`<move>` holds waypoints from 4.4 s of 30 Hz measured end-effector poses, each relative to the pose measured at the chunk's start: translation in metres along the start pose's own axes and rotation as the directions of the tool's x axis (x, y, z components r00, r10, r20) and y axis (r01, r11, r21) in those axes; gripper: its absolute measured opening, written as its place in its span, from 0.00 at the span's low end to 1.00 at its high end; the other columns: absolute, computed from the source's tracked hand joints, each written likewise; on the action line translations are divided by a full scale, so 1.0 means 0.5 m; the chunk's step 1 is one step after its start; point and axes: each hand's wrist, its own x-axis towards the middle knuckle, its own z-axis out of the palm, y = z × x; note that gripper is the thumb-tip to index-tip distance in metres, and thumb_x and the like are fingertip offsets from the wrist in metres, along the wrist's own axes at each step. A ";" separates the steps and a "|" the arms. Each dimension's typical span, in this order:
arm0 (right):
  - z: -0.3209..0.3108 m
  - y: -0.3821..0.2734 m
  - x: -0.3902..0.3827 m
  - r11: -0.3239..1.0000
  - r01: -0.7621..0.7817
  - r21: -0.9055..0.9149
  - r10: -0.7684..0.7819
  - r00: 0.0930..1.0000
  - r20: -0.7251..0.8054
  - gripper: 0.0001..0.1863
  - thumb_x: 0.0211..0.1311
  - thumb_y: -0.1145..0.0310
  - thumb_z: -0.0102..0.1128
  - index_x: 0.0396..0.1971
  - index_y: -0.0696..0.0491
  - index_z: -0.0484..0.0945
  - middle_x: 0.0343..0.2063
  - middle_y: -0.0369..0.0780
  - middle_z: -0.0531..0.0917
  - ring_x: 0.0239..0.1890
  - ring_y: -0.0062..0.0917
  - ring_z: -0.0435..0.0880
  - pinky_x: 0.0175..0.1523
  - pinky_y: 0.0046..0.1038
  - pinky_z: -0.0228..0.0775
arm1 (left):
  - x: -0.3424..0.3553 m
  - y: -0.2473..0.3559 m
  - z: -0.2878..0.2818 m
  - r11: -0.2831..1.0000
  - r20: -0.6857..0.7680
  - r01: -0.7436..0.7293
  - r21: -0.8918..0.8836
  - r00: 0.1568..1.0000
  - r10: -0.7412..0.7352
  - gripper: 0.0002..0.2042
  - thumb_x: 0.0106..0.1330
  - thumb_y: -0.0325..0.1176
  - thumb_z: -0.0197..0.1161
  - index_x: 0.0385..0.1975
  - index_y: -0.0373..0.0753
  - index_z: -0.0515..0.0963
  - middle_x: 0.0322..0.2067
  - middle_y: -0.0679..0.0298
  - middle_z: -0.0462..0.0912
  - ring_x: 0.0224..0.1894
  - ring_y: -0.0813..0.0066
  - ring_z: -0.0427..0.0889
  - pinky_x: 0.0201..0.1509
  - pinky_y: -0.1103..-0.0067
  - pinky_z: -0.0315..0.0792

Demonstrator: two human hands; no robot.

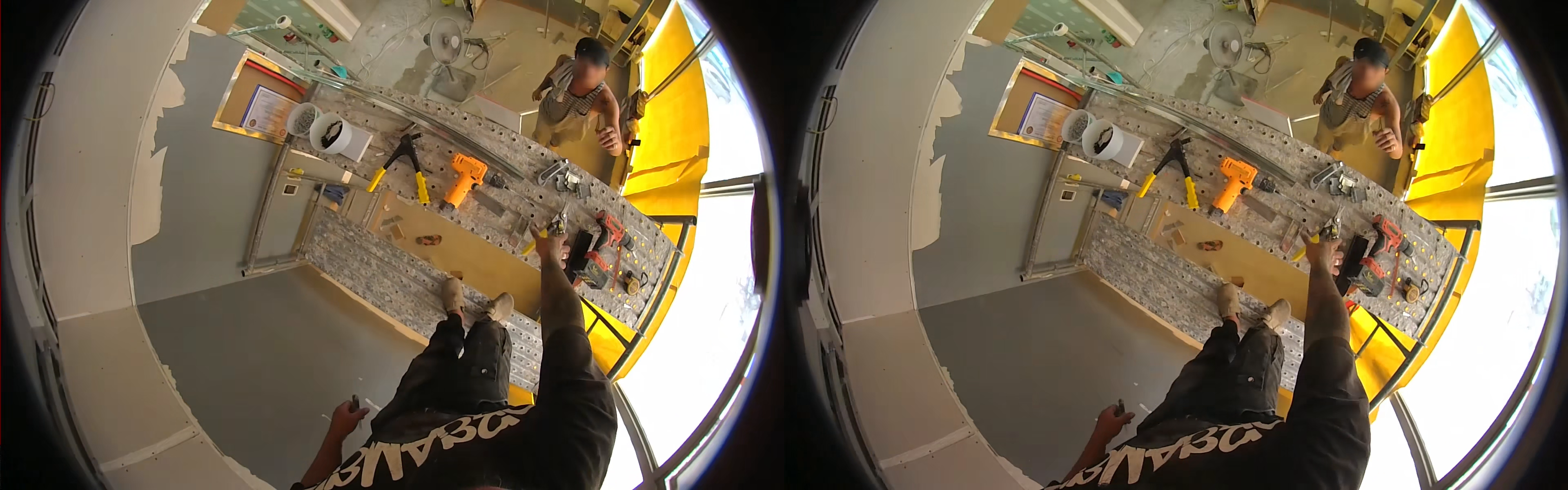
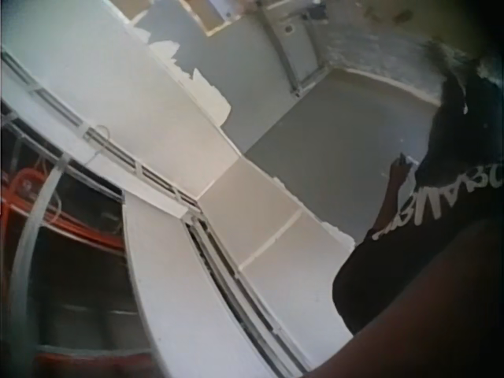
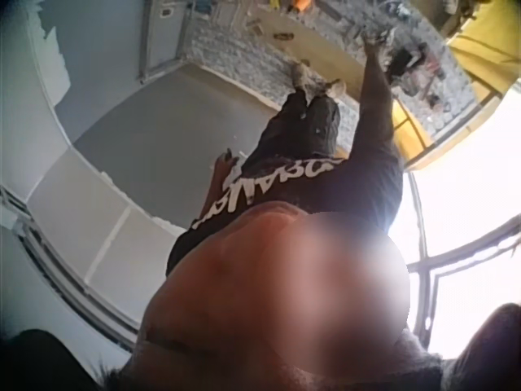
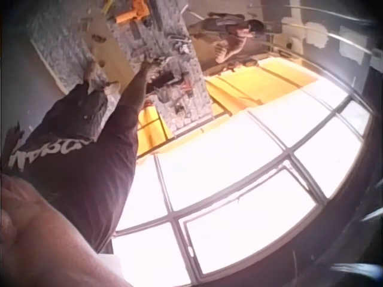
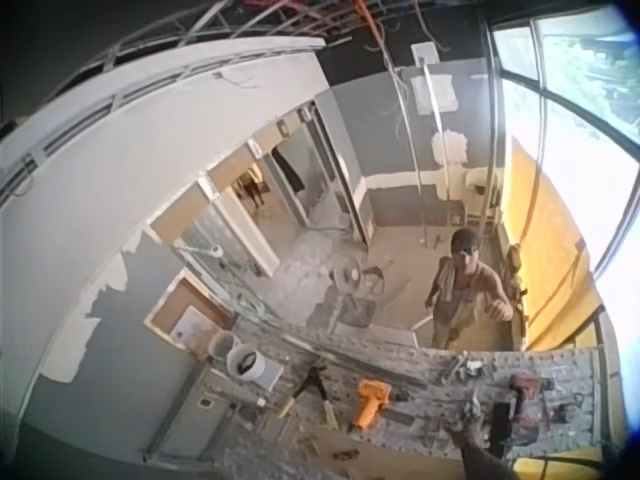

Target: The person uses tin snips to cut a metal profile while standing on scaffolding. They then use a tape measure to check the distance between ceiling frame members and hold the cut piece up to the frame.

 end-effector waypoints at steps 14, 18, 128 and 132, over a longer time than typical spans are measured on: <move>-0.012 0.287 -0.424 0.840 0.534 -0.097 -0.395 0.723 0.567 0.28 0.49 0.46 0.67 0.44 0.52 0.82 0.42 0.54 0.83 0.50 0.46 0.81 0.53 0.39 0.73 | 0.231 0.091 -0.021 0.857 -0.040 -0.366 -0.362 0.925 0.378 0.16 0.55 0.38 0.73 0.25 0.32 0.74 0.21 0.60 0.80 0.23 0.72 0.81 0.28 0.74 0.74; -0.033 0.337 -0.317 0.702 0.675 -0.226 -0.577 0.726 0.375 0.29 0.51 0.44 0.65 0.41 0.56 0.83 0.39 0.54 0.84 0.46 0.46 0.83 0.50 0.42 0.74 | 0.258 0.115 -0.013 0.798 0.009 -0.255 -0.547 0.951 0.310 0.16 0.56 0.36 0.72 0.26 0.31 0.73 0.22 0.59 0.78 0.23 0.72 0.81 0.25 0.75 0.76; -0.052 0.664 -0.007 0.703 0.683 -0.197 -0.526 0.686 0.504 0.20 0.60 0.54 0.53 0.37 0.55 0.84 0.38 0.54 0.84 0.47 0.48 0.82 0.51 0.45 0.74 | -0.051 0.442 0.228 0.896 -0.032 -0.437 -0.075 0.899 0.436 0.20 0.57 0.36 0.71 0.44 0.32 0.75 0.36 0.58 0.80 0.36 0.66 0.81 0.41 0.72 0.74; 0.031 0.664 -0.039 0.731 0.679 0.071 -0.660 0.677 0.325 0.23 0.56 0.55 0.62 0.42 0.60 0.80 0.36 0.55 0.83 0.43 0.48 0.82 0.50 0.43 0.74 | 0.167 0.617 0.383 0.621 -0.005 -0.758 0.202 0.633 0.774 0.24 0.52 0.42 0.73 0.45 0.34 0.76 0.40 0.50 0.79 0.43 0.49 0.79 0.48 0.63 0.73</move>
